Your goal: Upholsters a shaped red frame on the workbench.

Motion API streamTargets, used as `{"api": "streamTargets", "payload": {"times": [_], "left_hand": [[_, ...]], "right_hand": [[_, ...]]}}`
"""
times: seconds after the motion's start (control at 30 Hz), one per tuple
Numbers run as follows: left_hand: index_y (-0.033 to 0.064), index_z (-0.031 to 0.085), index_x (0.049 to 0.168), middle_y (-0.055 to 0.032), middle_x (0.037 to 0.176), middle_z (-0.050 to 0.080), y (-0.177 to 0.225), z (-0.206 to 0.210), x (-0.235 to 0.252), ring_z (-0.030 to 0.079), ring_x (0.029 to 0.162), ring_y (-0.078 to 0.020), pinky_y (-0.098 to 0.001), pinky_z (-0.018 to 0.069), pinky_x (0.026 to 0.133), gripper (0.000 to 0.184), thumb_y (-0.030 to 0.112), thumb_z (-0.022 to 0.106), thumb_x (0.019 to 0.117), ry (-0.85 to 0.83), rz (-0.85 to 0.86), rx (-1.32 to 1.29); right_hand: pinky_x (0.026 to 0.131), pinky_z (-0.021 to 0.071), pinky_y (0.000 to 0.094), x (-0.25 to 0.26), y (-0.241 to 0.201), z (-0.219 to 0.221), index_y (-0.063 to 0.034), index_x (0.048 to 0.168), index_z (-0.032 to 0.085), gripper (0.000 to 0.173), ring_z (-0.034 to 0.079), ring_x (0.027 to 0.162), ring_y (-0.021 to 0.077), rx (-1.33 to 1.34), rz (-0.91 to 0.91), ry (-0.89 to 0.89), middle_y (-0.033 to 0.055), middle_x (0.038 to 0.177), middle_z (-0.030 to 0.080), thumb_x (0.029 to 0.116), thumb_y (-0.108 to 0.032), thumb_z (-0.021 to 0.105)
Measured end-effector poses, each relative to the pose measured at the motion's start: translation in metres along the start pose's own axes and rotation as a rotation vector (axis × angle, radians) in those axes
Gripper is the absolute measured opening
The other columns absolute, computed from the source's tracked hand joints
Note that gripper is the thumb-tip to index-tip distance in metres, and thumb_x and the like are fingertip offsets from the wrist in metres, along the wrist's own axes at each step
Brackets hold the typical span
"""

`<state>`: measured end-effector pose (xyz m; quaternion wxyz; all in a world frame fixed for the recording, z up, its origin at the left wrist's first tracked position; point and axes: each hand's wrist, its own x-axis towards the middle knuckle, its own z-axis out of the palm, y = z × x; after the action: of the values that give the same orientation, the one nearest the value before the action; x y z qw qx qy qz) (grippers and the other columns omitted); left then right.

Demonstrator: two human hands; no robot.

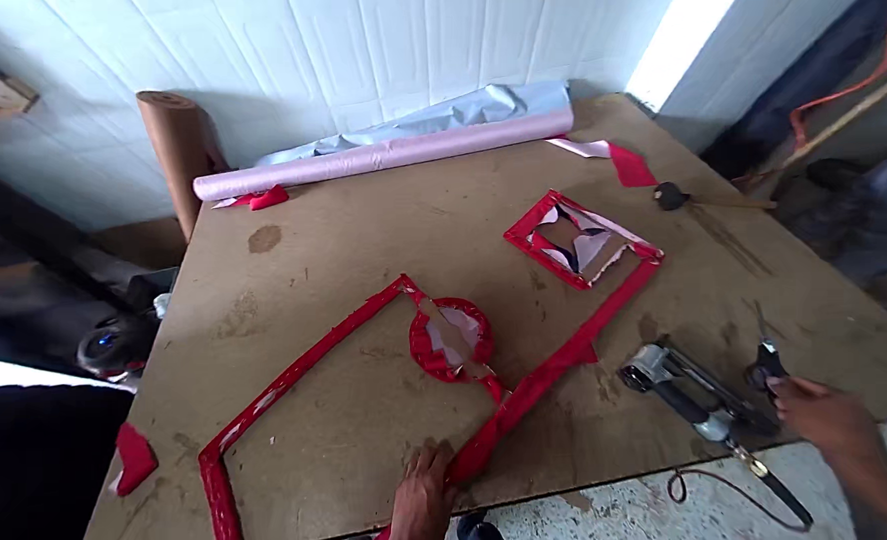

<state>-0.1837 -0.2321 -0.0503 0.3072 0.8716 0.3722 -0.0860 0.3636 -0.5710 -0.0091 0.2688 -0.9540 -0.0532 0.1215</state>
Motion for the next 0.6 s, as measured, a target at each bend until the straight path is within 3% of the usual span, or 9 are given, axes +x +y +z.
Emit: {"api": "streamTargets", "payload": {"times": [0.07,0.13,0.23,0.27,0.33,0.43,0.47,0.53,0.6], "left_hand": [[0.0254,0.063,0.138,-0.0060,0.136,0.062,0.014,-0.014,0.000,0.061,0.126,-0.0266,-0.0484,0.0558,0.101,0.049,0.032,0.072,0.0895,-0.061,-0.037,0.009],[0.0235,0.064,0.134,-0.0084,0.132,0.061,0.023,-0.035,-0.009,0.067,0.111,-0.0263,-0.0483,0.0616,0.088,0.043,0.032,0.070,0.0922,-0.073,-0.056,-0.013],[0.0237,0.063,0.134,-0.0091,0.130,0.059,0.044,-0.086,-0.032,0.070,0.098,-0.0224,-0.0452,0.0637,0.079,0.041,0.031,0.067,0.0938,-0.044,-0.021,-0.071],[0.0238,0.063,0.133,-0.0083,0.129,0.059,0.050,-0.108,-0.043,0.070,0.096,-0.0202,-0.0437,0.0636,0.077,0.041,0.031,0.067,0.0935,-0.022,0.001,-0.078],[0.0242,0.065,0.130,-0.0061,0.123,0.060,0.058,-0.167,-0.053,0.068,0.093,-0.0175,-0.0426,0.0629,0.074,0.039,0.031,0.068,0.0916,0.032,0.053,-0.039],[0.0265,0.065,0.128,-0.0037,0.122,0.062,0.082,-0.272,-0.065,0.068,0.095,-0.0178,-0.0446,0.0624,0.076,0.037,0.036,0.066,0.0927,0.057,0.109,0.137],[0.0258,0.065,0.127,-0.0035,0.121,0.063,0.090,-0.309,-0.069,0.068,0.096,-0.0183,-0.0452,0.0618,0.079,0.036,0.038,0.066,0.0937,0.070,0.131,0.208],[0.0232,0.068,0.125,-0.0024,0.113,0.065,0.093,-0.382,-0.075,0.067,0.092,-0.0167,-0.0430,0.0610,0.080,0.031,0.037,0.066,0.0979,0.155,0.190,0.326],[0.0222,0.071,0.118,0.0020,0.106,0.066,0.083,-0.439,-0.070,0.066,0.090,-0.0112,-0.0383,0.0611,0.080,0.025,0.036,0.071,0.0968,0.258,0.280,0.415]], "right_hand": [[0.092,0.0537,0.0666,0.009,-0.032,-0.001,-0.0046,0.135,0.064,0.050,0.070,0.104,0.0403,0.009,-0.148,-0.095,0.0239,0.118,0.070,0.0999,-0.040,0.066],[0.104,0.0508,0.0600,-0.019,-0.102,0.031,-0.0119,0.141,0.062,0.066,0.061,0.127,0.0319,-0.041,-0.537,-0.214,0.0143,0.136,0.064,0.0867,-0.045,0.079],[0.121,0.0251,0.0669,-0.062,-0.189,0.082,-0.0324,0.148,0.056,0.087,0.030,0.153,0.0341,-0.322,-1.081,-0.307,0.0024,0.159,0.046,0.0704,-0.056,0.089],[0.120,0.0205,0.0720,-0.066,-0.204,0.091,-0.0364,0.148,0.055,0.090,0.030,0.153,0.0349,-0.405,-1.180,-0.316,-0.0003,0.158,0.048,0.0676,-0.053,0.092],[0.117,0.0229,0.0754,-0.050,-0.232,0.095,-0.0358,0.138,0.065,0.074,0.052,0.139,0.0302,-0.440,-1.284,-0.286,-0.0024,0.136,0.066,0.0703,-0.038,0.093],[0.106,0.0478,0.0585,-0.019,-0.283,0.064,-0.0299,0.115,0.075,0.039,0.069,0.111,0.0235,-0.307,-1.475,-0.197,-0.0023,0.112,0.075,0.0771,-0.032,0.083],[0.099,0.0535,0.0557,-0.016,-0.304,0.047,-0.0274,0.115,0.075,0.035,0.070,0.108,0.0249,-0.223,-1.529,-0.177,0.0006,0.111,0.075,0.0807,-0.033,0.078],[0.099,0.0528,0.0593,-0.033,-0.366,0.003,-0.0181,0.124,0.074,0.035,0.068,0.115,0.0340,-0.106,-1.528,-0.228,0.0126,0.119,0.073,0.0916,-0.032,0.074],[0.099,0.0502,0.0641,-0.069,-0.427,-0.040,-0.0064,0.125,0.072,0.038,0.067,0.112,0.0414,-0.043,-1.468,-0.284,0.0222,0.117,0.071,0.0917,-0.023,0.078]]}}
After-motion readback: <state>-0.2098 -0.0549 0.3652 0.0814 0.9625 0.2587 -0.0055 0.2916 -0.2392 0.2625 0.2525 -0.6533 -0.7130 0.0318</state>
